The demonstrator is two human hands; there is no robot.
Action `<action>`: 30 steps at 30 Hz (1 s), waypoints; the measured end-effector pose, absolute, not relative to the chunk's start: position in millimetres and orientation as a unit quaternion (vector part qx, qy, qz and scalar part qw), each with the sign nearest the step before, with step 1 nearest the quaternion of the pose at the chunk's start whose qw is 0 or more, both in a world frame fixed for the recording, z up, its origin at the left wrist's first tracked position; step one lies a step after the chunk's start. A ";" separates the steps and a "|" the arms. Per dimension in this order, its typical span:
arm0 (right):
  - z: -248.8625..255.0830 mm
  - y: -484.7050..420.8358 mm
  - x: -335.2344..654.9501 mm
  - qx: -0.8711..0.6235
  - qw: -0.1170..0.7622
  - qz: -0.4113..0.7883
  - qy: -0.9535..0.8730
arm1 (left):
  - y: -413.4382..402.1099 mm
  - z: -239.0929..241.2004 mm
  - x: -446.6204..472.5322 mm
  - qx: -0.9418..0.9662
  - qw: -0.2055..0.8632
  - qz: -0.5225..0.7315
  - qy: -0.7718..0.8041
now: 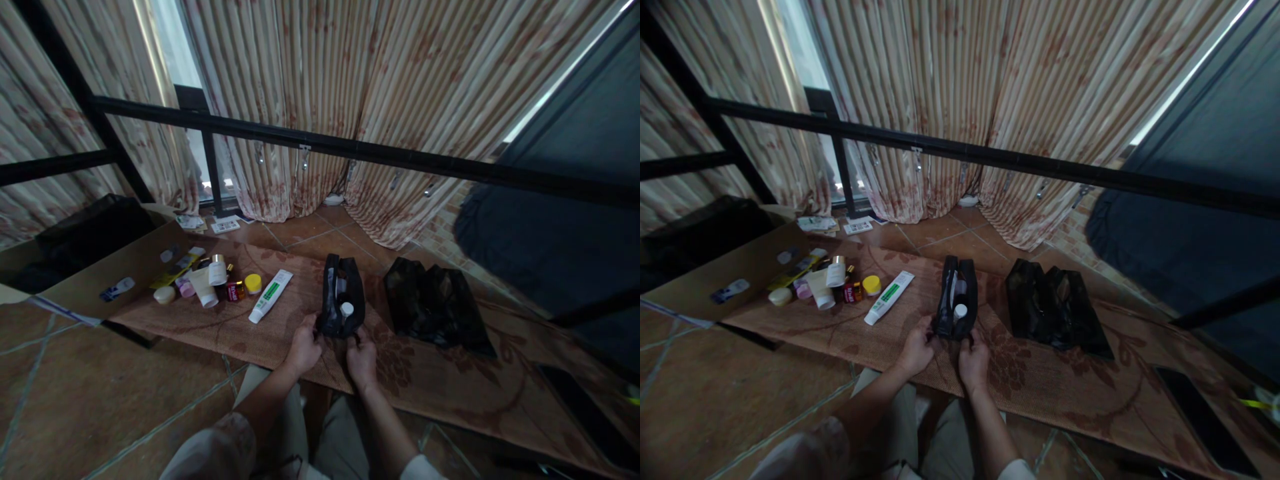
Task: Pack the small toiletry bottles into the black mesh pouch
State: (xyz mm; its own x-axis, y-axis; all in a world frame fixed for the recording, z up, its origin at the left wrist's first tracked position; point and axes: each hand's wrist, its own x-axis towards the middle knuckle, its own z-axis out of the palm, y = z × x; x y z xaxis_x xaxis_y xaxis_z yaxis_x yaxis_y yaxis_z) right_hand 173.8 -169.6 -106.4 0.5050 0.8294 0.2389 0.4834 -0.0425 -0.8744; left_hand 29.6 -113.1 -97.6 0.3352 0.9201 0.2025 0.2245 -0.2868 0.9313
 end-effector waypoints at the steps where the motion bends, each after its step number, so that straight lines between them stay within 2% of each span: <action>1: -106.6 -169.7 173.7 -0.702 0.510 0.168 -0.468 | -113.4 -96.1 29.4 0.697 0.427 0.403 0.412; 14: -100.3 -171.5 172.0 -0.710 0.500 0.167 -0.467 | -115.4 -90.6 28.4 0.705 0.418 0.369 0.439; 30: -108.7 -172.8 175.6 -0.712 0.488 0.177 -0.473 | -123.8 -85.4 26.1 0.692 0.413 0.397 0.439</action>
State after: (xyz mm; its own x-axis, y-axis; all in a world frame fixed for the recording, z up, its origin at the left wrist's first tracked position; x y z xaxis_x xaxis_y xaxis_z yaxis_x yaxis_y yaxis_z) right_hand 175.6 -172.8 -108.7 0.4901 0.8464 0.2084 0.5004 -0.0774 -0.8624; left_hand 26.1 -123.8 -85.4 0.2989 0.9359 0.1861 0.2807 -0.2727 0.9202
